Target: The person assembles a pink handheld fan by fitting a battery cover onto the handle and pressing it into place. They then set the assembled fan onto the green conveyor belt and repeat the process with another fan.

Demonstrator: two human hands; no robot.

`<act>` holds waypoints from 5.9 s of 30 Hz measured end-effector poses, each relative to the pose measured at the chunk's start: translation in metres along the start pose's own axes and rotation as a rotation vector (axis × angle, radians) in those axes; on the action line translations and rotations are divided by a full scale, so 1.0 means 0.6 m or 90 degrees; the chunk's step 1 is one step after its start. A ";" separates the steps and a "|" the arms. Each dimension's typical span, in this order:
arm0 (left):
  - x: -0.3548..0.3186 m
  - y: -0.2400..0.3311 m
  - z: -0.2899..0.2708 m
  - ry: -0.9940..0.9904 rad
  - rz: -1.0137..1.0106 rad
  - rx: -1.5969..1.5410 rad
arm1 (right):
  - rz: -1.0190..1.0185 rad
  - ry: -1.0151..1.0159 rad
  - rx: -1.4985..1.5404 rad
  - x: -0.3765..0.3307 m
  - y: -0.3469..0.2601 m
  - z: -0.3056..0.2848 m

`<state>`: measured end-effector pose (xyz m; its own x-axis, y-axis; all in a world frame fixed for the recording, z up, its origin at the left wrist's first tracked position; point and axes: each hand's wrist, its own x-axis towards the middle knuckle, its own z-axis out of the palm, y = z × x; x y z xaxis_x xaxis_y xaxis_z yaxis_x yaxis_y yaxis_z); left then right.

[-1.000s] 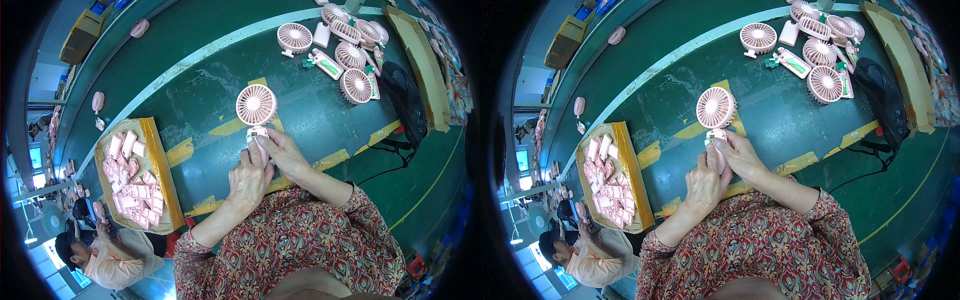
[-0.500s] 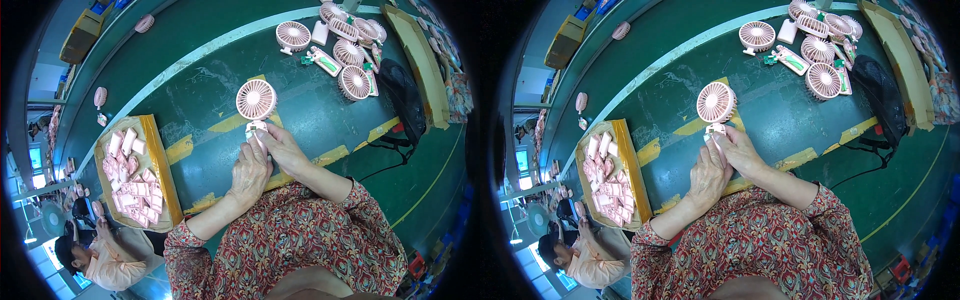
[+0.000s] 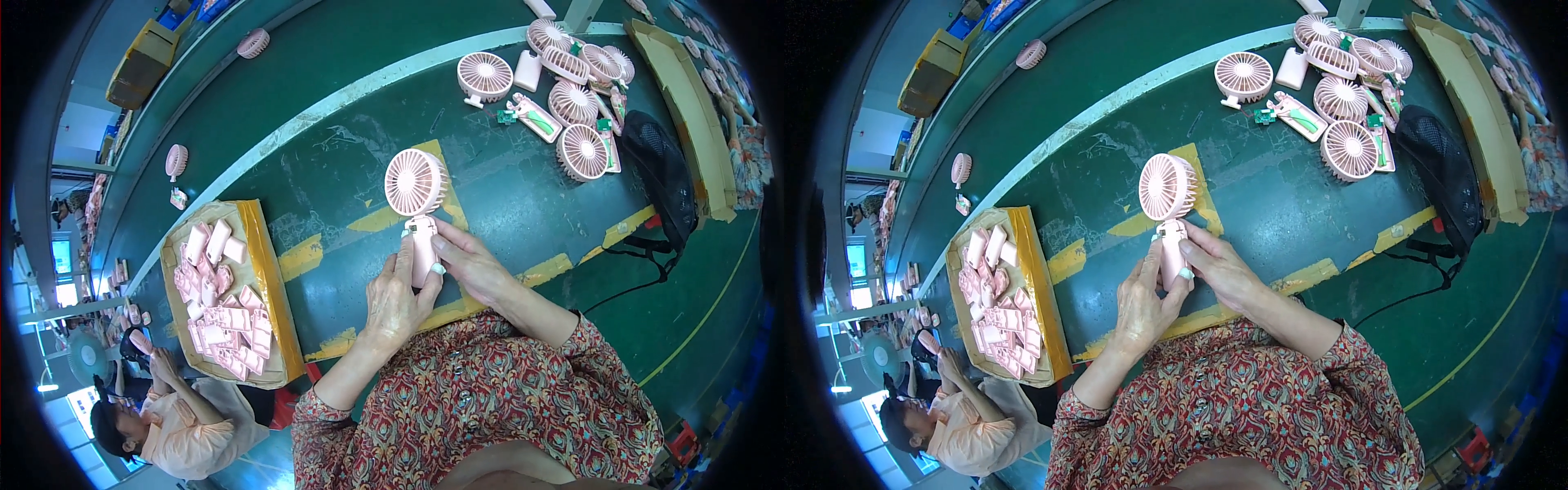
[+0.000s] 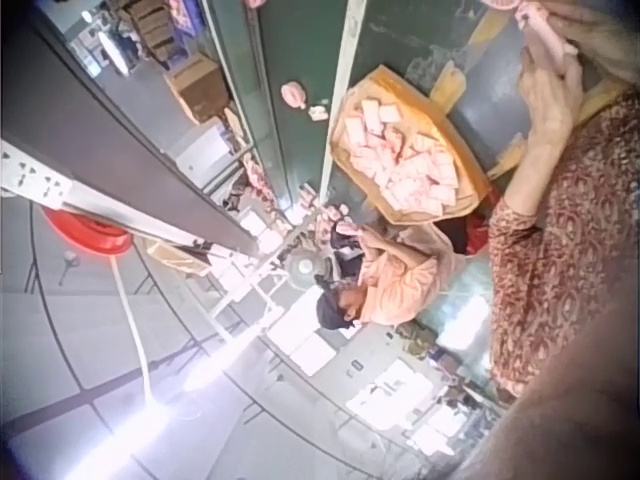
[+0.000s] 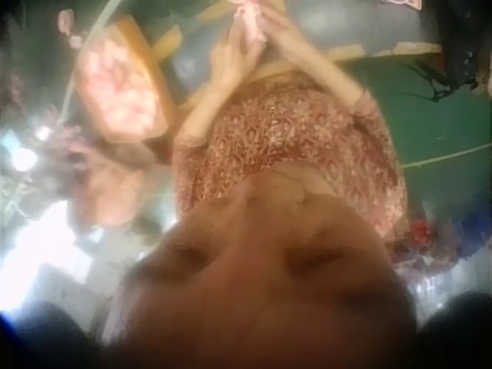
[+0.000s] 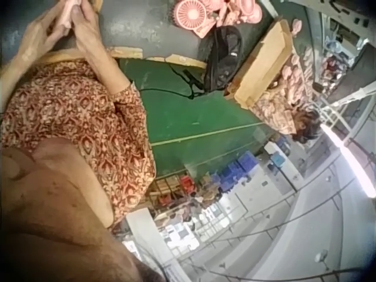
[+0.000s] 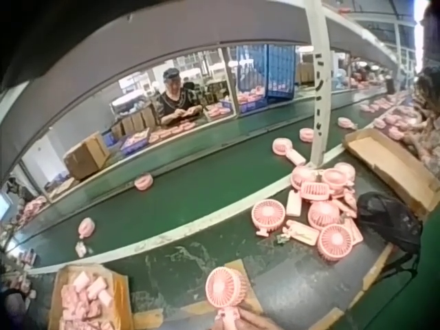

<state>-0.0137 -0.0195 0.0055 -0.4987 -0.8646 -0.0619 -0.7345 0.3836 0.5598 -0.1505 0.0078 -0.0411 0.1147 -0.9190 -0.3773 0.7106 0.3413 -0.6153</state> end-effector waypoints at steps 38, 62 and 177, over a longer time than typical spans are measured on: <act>-0.010 -0.033 -0.018 -0.057 0.000 -0.133 | -0.049 -0.068 -0.324 0.002 -0.002 -0.007; -0.006 -0.023 -0.044 -0.050 -0.109 -0.121 | -0.030 0.011 -0.182 0.003 -0.001 -0.022; -0.005 0.009 0.000 -0.054 -0.180 -0.190 | -0.036 0.021 -0.097 -0.012 0.011 -0.014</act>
<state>-0.0163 -0.0150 0.0089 -0.3418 -0.8880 -0.3077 -0.6879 0.0134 0.7257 -0.1526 0.0181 -0.0483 0.0526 -0.9316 -0.3598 0.6018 0.3170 -0.7330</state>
